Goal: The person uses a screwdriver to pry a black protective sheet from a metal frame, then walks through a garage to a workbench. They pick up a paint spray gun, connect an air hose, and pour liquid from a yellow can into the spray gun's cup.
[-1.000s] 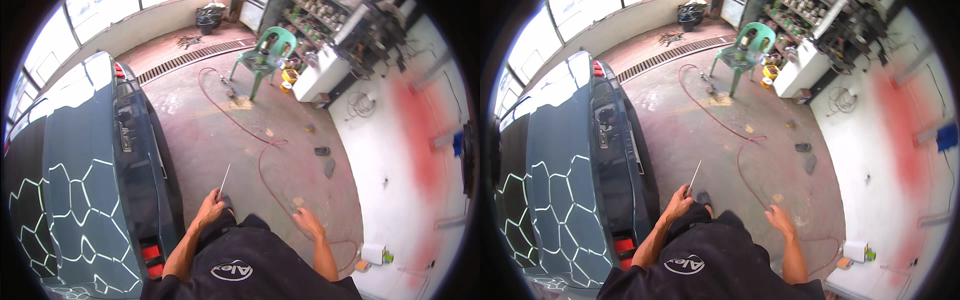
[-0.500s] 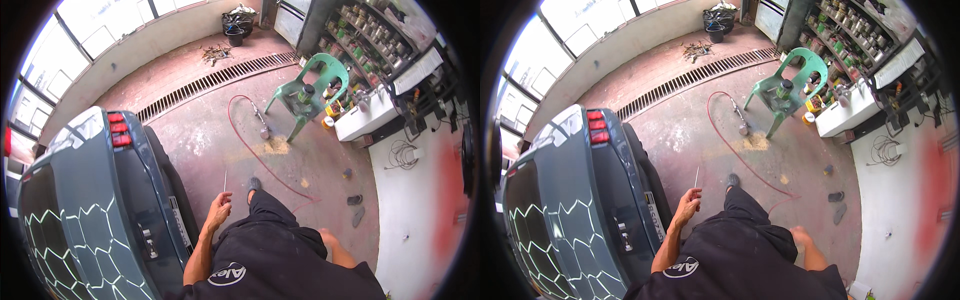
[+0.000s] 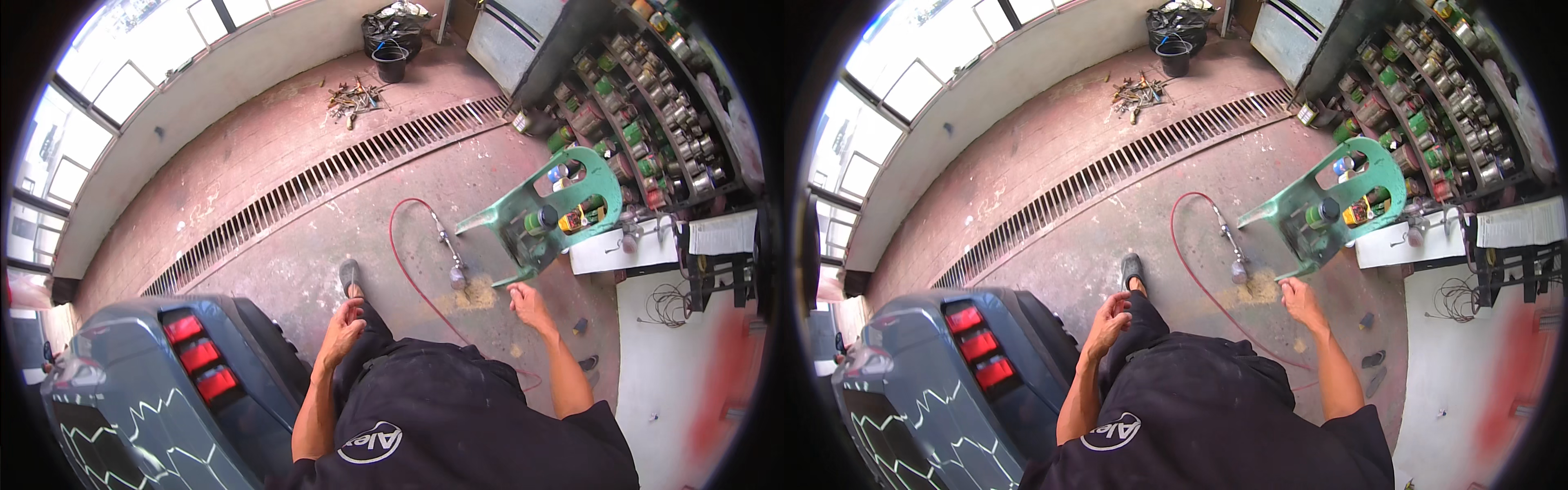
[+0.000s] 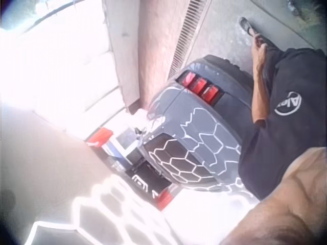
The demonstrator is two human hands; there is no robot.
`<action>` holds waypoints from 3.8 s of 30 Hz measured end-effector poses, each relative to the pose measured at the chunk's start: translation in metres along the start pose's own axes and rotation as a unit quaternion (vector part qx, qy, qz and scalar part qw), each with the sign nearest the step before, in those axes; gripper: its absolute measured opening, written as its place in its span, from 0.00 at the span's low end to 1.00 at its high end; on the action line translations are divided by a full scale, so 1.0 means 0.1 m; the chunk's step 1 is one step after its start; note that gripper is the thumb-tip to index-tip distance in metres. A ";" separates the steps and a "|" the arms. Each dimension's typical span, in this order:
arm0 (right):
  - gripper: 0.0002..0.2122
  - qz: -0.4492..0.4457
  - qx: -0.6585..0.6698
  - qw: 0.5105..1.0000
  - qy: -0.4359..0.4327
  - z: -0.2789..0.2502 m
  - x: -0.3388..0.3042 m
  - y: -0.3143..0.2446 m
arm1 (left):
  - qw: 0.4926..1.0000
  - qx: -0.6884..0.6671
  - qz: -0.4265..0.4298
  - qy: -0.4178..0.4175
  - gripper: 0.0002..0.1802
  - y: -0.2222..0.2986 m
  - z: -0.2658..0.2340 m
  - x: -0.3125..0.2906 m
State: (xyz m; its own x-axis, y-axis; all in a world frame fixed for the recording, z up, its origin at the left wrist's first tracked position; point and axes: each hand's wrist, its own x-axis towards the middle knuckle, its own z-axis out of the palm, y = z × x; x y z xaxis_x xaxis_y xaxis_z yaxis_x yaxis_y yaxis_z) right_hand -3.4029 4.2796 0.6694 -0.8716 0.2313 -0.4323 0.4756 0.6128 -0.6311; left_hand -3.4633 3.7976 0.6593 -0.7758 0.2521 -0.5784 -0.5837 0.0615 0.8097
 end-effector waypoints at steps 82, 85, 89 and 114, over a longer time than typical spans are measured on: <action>0.32 0.564 0.587 0.129 0.566 3.56 6.12 1.16 | 0.103 0.798 0.280 -0.524 0.45 2.12 4.37 8.06; 0.36 0.554 0.540 0.042 0.632 3.69 5.97 2.04 | 0.158 0.746 0.322 -0.561 0.41 1.95 4.54 8.21; 0.36 0.498 0.531 -0.012 0.685 4.26 5.88 2.79 | 0.190 0.685 0.341 -0.614 0.38 1.60 4.63 8.17; 0.18 0.309 0.398 -0.186 0.844 0.80 3.39 -1.19 | 0.222 0.511 0.142 -0.818 0.26 1.67 3.70 5.53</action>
State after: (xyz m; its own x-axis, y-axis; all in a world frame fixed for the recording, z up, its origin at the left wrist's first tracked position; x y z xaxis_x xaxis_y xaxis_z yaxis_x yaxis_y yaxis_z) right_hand -3.7457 4.2247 0.5462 0.8667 -0.2237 -0.4459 -0.4064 0.2017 -0.8912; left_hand -3.9010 4.3050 0.5114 0.8671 0.3478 -0.3566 0.4418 -0.2061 0.8731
